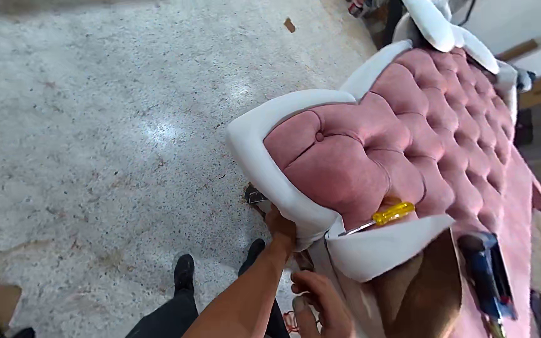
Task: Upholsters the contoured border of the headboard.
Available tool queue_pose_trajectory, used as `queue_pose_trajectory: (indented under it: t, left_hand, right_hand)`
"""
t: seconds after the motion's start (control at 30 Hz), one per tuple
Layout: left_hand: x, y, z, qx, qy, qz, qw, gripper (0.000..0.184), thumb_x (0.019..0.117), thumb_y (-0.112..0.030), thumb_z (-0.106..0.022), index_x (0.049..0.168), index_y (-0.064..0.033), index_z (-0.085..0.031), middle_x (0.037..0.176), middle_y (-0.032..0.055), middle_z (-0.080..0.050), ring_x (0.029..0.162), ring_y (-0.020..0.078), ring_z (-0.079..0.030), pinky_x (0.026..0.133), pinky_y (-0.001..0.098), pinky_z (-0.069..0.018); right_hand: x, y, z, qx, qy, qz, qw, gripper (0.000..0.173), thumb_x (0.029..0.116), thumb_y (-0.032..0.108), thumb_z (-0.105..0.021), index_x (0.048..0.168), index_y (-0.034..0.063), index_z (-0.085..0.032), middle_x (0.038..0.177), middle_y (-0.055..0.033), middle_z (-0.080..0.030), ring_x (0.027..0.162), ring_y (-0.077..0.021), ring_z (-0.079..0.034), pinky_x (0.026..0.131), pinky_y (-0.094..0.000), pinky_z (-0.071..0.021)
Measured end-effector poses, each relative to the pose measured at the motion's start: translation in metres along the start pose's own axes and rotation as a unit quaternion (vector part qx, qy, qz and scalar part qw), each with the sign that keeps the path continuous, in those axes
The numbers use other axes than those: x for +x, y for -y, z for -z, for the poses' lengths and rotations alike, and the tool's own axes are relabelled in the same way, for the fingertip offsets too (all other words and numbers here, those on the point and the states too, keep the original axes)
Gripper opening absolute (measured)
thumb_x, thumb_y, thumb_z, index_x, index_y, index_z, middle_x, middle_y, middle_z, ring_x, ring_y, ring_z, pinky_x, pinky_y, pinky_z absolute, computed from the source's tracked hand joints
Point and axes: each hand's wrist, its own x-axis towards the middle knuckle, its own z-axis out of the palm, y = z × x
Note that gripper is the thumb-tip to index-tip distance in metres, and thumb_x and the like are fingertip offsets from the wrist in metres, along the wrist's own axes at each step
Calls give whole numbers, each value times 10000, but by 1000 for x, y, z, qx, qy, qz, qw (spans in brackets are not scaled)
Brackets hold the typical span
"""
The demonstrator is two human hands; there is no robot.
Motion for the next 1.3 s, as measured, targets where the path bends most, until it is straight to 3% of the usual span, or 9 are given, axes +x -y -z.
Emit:
queue_pose_trajectory:
  t: [0.17, 0.23, 0.4, 0.47, 0.63, 0.87, 1.0, 1.17, 1.3]
  left_hand:
    - [-84, -10, 75, -370, 84, 41, 924, 582, 1124, -428, -182, 1413, -29, -491, 1243, 122, -652, 1123, 175, -648, 951, 405, -554]
    - [-96, 0, 94, -391, 169, 34, 904, 465, 1118, -357, -248, 1226, -47, -576, 1021, 51, -732, 924, 132, -715, 797, 329, -605]
    - [-75, -7, 111, -489, 364, 88, 788, 287, 895, -297, -721, 1039, -49, -721, 985, 138, -761, 912, 229, -757, 825, 403, -636]
    - [-74, -25, 113, -447, 387, 100, 801, 281, 859, -267, -777, 1028, -46, -737, 969, 141, -765, 889, 217, -763, 798, 379, -643]
    - [-81, -65, 134, -260, 363, 130, 885, 416, 1120, -310, -295, 1245, -27, -573, 1024, 151, -726, 881, 234, -740, 773, 403, -637]
    - [-88, -157, 141, -139, 256, 107, 951, 453, 1098, -414, -330, 816, -121, -529, 565, -1, -511, 461, 105, -535, 491, 250, -520]
    - [-82, -172, 139, -12, 255, 64, 965, 424, 1093, -397, -344, 840, -116, -536, 587, 19, -522, 445, 111, -512, 449, 254, -494]
    - [-71, -146, 185, 237, 338, -15, 911, 517, 1124, -348, -261, 822, -104, -603, 477, -45, -496, 410, 73, -511, 472, 254, -509]
    - [-56, -164, 194, 406, 380, -108, 824, 467, 1124, -241, -288, 890, -30, -632, 533, -4, -531, 404, 60, -452, 429, 217, -444]
  right_hand:
    - [-11, 0, -34, 75, -105, -88, 988, 443, 1004, 153, -571, 1375, -87, -537, 1346, -205, -603, 1120, -209, -678, 891, -354, -618]
    - [-12, -2, -36, 116, -152, -109, 976, 465, 994, 137, -574, 1398, -86, -512, 1386, -220, -574, 1175, -226, -658, 923, -369, -607]
    - [2, -14, -52, 201, -252, -109, 940, 487, 1004, 166, -532, 1426, -72, -484, 1433, -191, -552, 1217, -209, -637, 949, -359, -599]
    - [8, -11, -61, 206, -293, -106, 928, 516, 1011, 190, -531, 1446, -77, -460, 1458, -203, -531, 1270, -221, -606, 996, -364, -578]
    - [23, -24, -77, 232, -385, -202, 870, 511, 1009, 318, -504, 1401, -4, -559, 1418, -157, -584, 1328, -219, -551, 1090, -417, -485]
    - [89, -45, -92, 715, -284, -228, 597, 648, 1112, 491, -222, 1254, 0, -619, 1084, -121, -722, 983, -217, -700, 856, -386, -563]
    - [107, -39, -84, 789, -312, -185, 495, 488, 1110, 437, -321, 1047, 51, -613, 799, -65, -646, 683, -150, -625, 627, -290, -518]
    - [91, -37, -76, 845, -283, -154, 427, 375, 1086, 379, -428, 1221, 66, -585, 993, -103, -669, 855, -209, -678, 742, -387, -576]
    - [79, -34, -58, 828, -212, -201, 478, 498, 1070, 502, -396, 1250, 68, -563, 1011, -131, -674, 867, -247, -688, 755, -429, -580]
